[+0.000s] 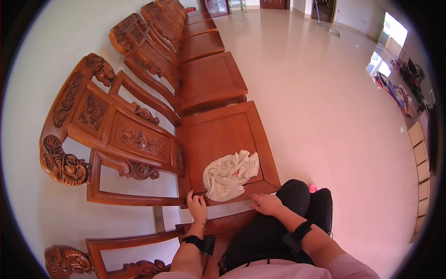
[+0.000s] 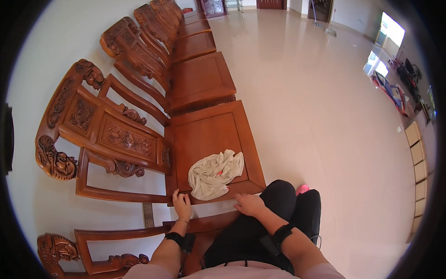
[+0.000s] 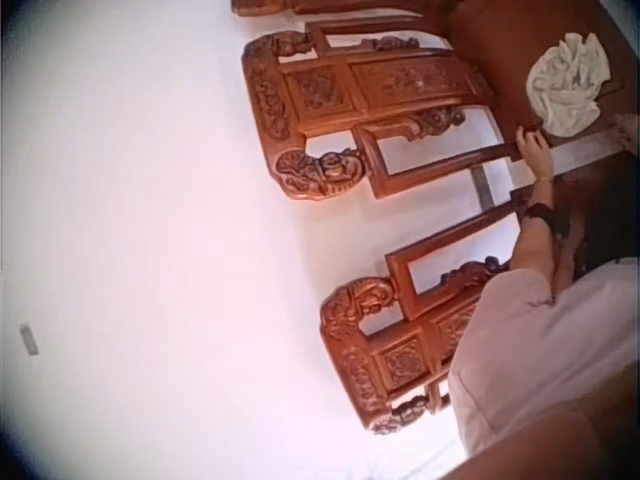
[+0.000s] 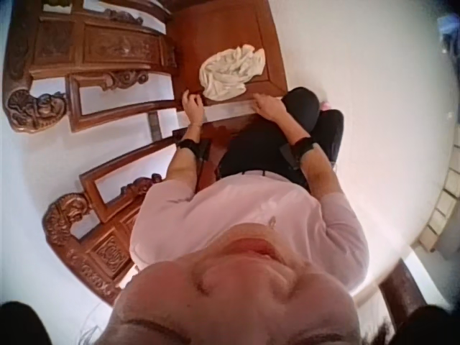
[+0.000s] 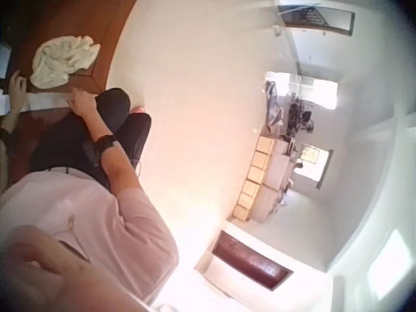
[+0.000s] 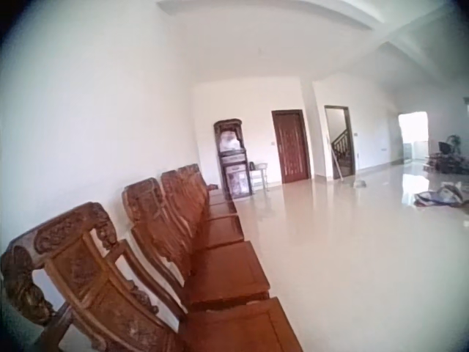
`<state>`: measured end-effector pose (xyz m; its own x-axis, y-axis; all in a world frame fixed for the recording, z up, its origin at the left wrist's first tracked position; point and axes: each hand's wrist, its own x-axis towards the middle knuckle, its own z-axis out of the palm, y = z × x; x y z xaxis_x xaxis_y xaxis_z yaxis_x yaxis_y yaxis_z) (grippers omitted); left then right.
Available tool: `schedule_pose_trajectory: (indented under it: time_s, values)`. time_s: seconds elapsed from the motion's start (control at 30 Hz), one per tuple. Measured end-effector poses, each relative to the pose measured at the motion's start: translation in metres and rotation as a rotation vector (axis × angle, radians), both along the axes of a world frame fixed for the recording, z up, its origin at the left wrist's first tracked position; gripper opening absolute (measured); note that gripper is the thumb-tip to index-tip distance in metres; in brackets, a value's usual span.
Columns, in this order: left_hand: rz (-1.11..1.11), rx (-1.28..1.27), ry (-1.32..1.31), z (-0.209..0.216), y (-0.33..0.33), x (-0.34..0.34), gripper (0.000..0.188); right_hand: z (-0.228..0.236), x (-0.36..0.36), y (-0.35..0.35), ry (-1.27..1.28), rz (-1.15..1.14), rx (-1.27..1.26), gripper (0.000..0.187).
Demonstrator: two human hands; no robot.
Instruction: Wiping down ornate wooden chairs with a cloth.
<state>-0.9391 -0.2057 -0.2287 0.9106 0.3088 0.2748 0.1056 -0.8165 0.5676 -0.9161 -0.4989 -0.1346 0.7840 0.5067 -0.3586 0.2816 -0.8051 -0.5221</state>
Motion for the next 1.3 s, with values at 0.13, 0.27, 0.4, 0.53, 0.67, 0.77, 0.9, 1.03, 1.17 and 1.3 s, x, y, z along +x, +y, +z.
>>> schedule_pose_trajectory:
  time_s: [0.13,0.27,0.4,0.53,0.67,0.77,0.9,1.03,1.17,1.3]
  values:
    - [0.059,-0.069,-0.001,0.006,-0.012,0.006,0.018,0.015,0.005,-0.001,-0.120,-0.330,0.293,0.063]
    - [0.075,-0.074,0.025,0.006,-0.013,0.001,0.018,0.012,0.004,-0.008,-0.143,-0.615,0.539,0.066]
    - [0.047,-0.059,0.070,0.008,-0.016,0.001,0.018,-0.010,0.002,-0.016,-0.002,-0.336,0.317,0.050]
    - [0.029,0.063,0.081,-0.006,-0.007,-0.002,0.017,-0.008,-0.003,-0.008,-0.083,-0.033,0.066,0.030]
    - [0.068,-0.108,0.074,-0.001,-0.011,0.005,0.017,0.000,-0.003,-0.020,-0.041,-0.178,0.253,0.026]
    - [0.126,-0.303,0.085,0.010,-0.023,0.019,0.022,-0.002,-0.004,-0.028,-0.066,-0.263,0.357,0.025]
    - [0.049,0.007,0.109,0.005,-0.028,0.018,0.024,0.000,-0.007,-0.025,-0.101,-0.282,0.400,0.023]
    - [0.043,0.048,0.146,-0.001,-0.023,0.023,0.019,0.001,-0.008,-0.023,-0.130,-0.274,0.395,0.022]
    - [0.166,-0.606,0.180,0.036,-0.018,0.049,0.020,0.000,-0.007,-0.022,-0.140,-0.311,0.446,0.021]
    - [0.104,-1.153,0.076,0.108,-0.022,0.088,0.019,0.001,-0.006,-0.026,-0.114,-0.321,0.438,0.020]
